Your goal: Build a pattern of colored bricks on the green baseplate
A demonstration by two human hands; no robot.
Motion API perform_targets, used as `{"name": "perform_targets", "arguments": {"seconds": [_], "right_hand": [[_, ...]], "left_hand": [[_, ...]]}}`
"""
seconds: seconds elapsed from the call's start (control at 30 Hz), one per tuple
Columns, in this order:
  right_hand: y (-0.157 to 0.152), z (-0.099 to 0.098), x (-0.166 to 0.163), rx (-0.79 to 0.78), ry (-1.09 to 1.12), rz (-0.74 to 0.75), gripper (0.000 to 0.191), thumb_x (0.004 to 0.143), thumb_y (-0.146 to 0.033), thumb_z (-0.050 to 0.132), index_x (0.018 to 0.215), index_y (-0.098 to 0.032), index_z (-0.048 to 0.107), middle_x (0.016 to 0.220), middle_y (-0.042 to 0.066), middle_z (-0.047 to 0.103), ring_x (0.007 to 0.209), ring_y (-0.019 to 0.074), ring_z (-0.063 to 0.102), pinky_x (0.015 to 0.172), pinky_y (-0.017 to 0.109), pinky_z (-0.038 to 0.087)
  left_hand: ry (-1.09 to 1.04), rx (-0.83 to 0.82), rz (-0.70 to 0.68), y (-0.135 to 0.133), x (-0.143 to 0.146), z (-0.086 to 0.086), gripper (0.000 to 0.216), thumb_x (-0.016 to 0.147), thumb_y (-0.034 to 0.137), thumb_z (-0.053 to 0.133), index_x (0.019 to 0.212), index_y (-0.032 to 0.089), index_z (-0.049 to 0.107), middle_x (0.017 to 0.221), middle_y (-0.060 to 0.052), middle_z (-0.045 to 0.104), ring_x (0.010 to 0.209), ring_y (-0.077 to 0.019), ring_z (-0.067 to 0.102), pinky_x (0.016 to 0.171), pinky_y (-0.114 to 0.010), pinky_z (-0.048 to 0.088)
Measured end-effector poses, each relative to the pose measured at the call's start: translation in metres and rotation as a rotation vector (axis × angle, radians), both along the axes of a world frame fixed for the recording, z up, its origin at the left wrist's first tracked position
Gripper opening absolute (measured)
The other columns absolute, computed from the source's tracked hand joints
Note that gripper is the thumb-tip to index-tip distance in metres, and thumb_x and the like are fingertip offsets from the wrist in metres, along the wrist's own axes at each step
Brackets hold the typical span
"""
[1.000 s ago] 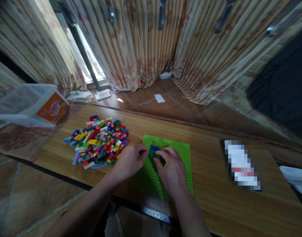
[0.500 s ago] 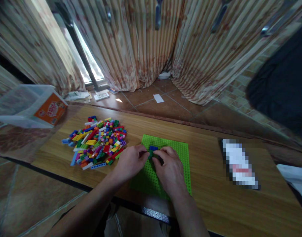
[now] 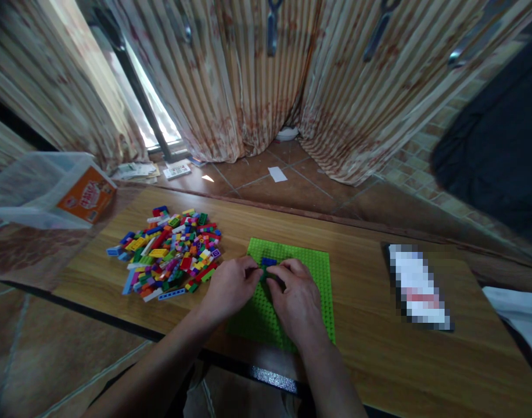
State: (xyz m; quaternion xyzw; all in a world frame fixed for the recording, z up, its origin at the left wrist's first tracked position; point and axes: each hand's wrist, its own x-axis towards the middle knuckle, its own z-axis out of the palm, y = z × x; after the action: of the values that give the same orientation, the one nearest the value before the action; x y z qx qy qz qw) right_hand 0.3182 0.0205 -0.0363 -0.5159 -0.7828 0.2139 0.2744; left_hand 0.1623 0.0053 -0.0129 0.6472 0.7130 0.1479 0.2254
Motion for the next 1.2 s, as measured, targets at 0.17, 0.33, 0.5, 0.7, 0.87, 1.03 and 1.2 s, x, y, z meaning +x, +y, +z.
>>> {"name": "perform_targets", "arguments": {"seconds": [0.17,0.33,0.5,0.7,0.87,1.03,1.2], "right_hand": [[0.0009,-0.0021,0.0004,0.001,-0.012,0.008,0.018,0.085,-0.028,0.057,0.095,-0.025,0.072,0.098,0.006,0.064,0.090,0.0216,0.061,0.079,0.037,0.049],[0.0009,-0.0027,0.0005,-0.015,-0.013,0.017,0.019,0.086,-0.027,0.056,0.096,-0.024,0.073,0.097,0.006,0.064,0.090,0.0212,0.060,0.081,0.037,0.049],[0.0014,-0.0035,0.0004,-0.013,-0.024,0.032,0.020,0.087,-0.026,0.055,0.097,-0.023,0.073,0.097,0.006,0.065,0.090,0.0207,0.060,0.081,0.036,0.048],[0.0017,-0.0038,-0.0001,-0.021,-0.042,0.058,0.020,0.088,-0.027,0.056,0.098,-0.023,0.072,0.097,0.006,0.066,0.092,0.0217,0.059,0.083,0.037,0.048],[0.0001,-0.0025,-0.0025,-0.007,-0.068,0.047,0.019,0.087,-0.024,0.057,0.097,-0.021,0.072,0.097,0.006,0.067,0.092,0.0220,0.060,0.083,0.037,0.048],[-0.0012,-0.0009,-0.0048,-0.004,-0.071,0.049,0.018,0.087,-0.022,0.057,0.095,-0.021,0.073,0.095,0.006,0.068,0.090,0.0216,0.061,0.082,0.037,0.048],[-0.0012,-0.0010,-0.0063,0.012,-0.053,0.047,0.017,0.087,-0.019,0.057,0.091,-0.020,0.073,0.095,0.007,0.069,0.090,0.0216,0.062,0.081,0.036,0.048]], "left_hand": [[-0.010,-0.021,0.036,0.0008,0.0026,0.0010,0.023,0.089,0.030,0.049,0.084,0.022,0.071,0.081,-0.005,0.072,0.077,-0.0205,0.067,0.067,-0.028,0.047],[-0.029,-0.006,0.046,0.0020,0.0037,-0.0003,0.024,0.089,0.029,0.049,0.081,0.022,0.071,0.079,-0.005,0.072,0.074,-0.0196,0.066,0.064,-0.027,0.044],[-0.021,0.002,0.073,0.0029,0.0049,-0.0020,0.023,0.087,0.027,0.050,0.077,0.022,0.070,0.076,-0.004,0.072,0.072,-0.0194,0.065,0.061,-0.027,0.041],[-0.041,0.010,0.080,0.0037,0.0048,-0.0034,0.022,0.085,0.026,0.050,0.075,0.022,0.070,0.076,-0.003,0.072,0.073,-0.0186,0.065,0.062,-0.026,0.040],[-0.078,0.001,0.088,0.0046,0.0036,-0.0034,0.022,0.084,0.026,0.051,0.075,0.021,0.070,0.076,-0.004,0.071,0.070,-0.0172,0.064,0.061,-0.026,0.039],[-0.082,0.008,0.091,0.0058,0.0036,-0.0040,0.021,0.083,0.026,0.052,0.073,0.021,0.070,0.074,-0.003,0.071,0.070,-0.0178,0.064,0.060,-0.026,0.038],[-0.083,0.004,0.095,0.0061,0.0053,-0.0022,0.021,0.082,0.024,0.052,0.072,0.021,0.071,0.074,-0.004,0.071,0.070,-0.0177,0.064,0.060,-0.026,0.039]]}}
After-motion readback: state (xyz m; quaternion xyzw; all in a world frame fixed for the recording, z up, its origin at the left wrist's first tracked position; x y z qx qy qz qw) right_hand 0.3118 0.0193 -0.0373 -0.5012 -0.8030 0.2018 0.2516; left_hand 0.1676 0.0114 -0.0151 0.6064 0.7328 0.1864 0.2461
